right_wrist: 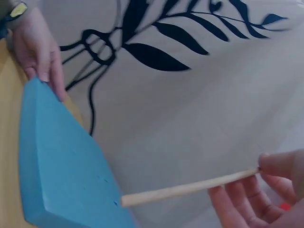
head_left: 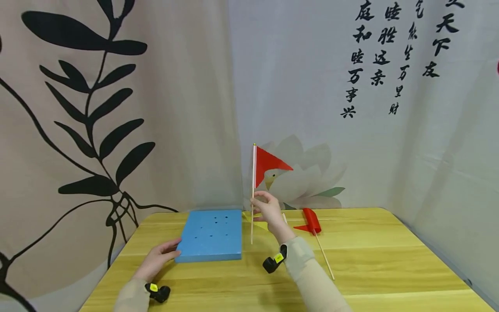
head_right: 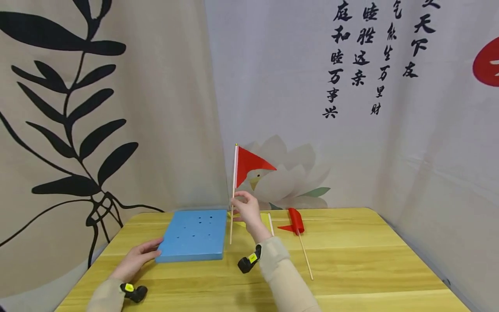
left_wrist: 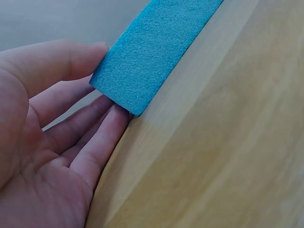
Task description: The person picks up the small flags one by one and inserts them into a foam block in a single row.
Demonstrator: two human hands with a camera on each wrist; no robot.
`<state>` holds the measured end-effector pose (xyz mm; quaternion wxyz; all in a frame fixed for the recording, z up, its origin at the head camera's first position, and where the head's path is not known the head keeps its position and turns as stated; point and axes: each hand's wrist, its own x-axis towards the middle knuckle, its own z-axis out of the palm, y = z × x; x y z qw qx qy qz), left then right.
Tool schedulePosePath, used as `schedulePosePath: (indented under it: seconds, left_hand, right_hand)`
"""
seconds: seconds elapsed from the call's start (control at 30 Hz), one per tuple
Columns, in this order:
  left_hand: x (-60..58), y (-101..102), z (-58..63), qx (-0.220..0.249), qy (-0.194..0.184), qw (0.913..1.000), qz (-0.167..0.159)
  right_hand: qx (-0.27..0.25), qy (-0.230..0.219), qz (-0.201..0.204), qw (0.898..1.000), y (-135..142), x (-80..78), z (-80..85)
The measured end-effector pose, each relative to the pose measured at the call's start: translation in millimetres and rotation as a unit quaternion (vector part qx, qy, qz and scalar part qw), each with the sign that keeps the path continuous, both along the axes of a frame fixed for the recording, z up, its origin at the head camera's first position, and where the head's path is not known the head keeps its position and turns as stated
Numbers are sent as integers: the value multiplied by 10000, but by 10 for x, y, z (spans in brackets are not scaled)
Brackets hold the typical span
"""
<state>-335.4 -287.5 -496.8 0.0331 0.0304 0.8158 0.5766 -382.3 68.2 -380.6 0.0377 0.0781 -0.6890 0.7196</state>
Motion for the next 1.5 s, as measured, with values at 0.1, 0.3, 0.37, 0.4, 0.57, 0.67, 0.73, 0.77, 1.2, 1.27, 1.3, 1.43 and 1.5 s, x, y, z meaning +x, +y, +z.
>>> schedulePosePath:
  seconds: [0.1,0.3,0.37,0.4,0.57,0.67,0.73,0.77,1.2,1.27,1.3,1.43,1.5]
  left_hand:
    - [24,-16,3,33,-55,9999,93]
    - [45,-11,-4,-98,94,9999,56]
    - [39,-1,-7,-75,145,9999,58]
    - [36,5,-7,-43,164,9998,72]
    - [21,27,-16,43,249,9995,170]
    - [22,23,-22,44,246,9995,204]
    - [22,17,-22,69,218,9995,225]
    - [24,14,-20,65,211,9995,215]
    - [-7,-14,-44,165,335,9993,55]
    - [-6,-18,-42,138,365,9992,53]
    - [-6,-17,-39,140,360,9992,82]
    - [3,-30,-36,119,399,9991,59]
    - [9,-33,-46,137,386,9991,74]
  right_hand:
    - [-114,2,86,9999,-156,-25,20]
    - [-359,191,48,9992,-403,-71,99]
    - [-498,263,91,9984,-472,-94,117]
    - [-516,315,121,9981,-506,-103,122]
    - [-595,460,314,9967,-685,-164,84]
    - [-774,486,323,9953,-795,-195,40]
    - [-909,510,269,9942,-864,-209,11]
    - [-971,528,244,9936,-897,-220,-8]
    - [-1238,584,99,9905,-1237,-339,-244]
    - [-1293,580,122,9898,-1278,-329,-267]
    - [-1302,570,116,9898,-1299,-324,-279]
    - [-1280,611,89,9898,-1383,-323,-342]
    - [-1229,572,81,9907,-1414,-329,-384]
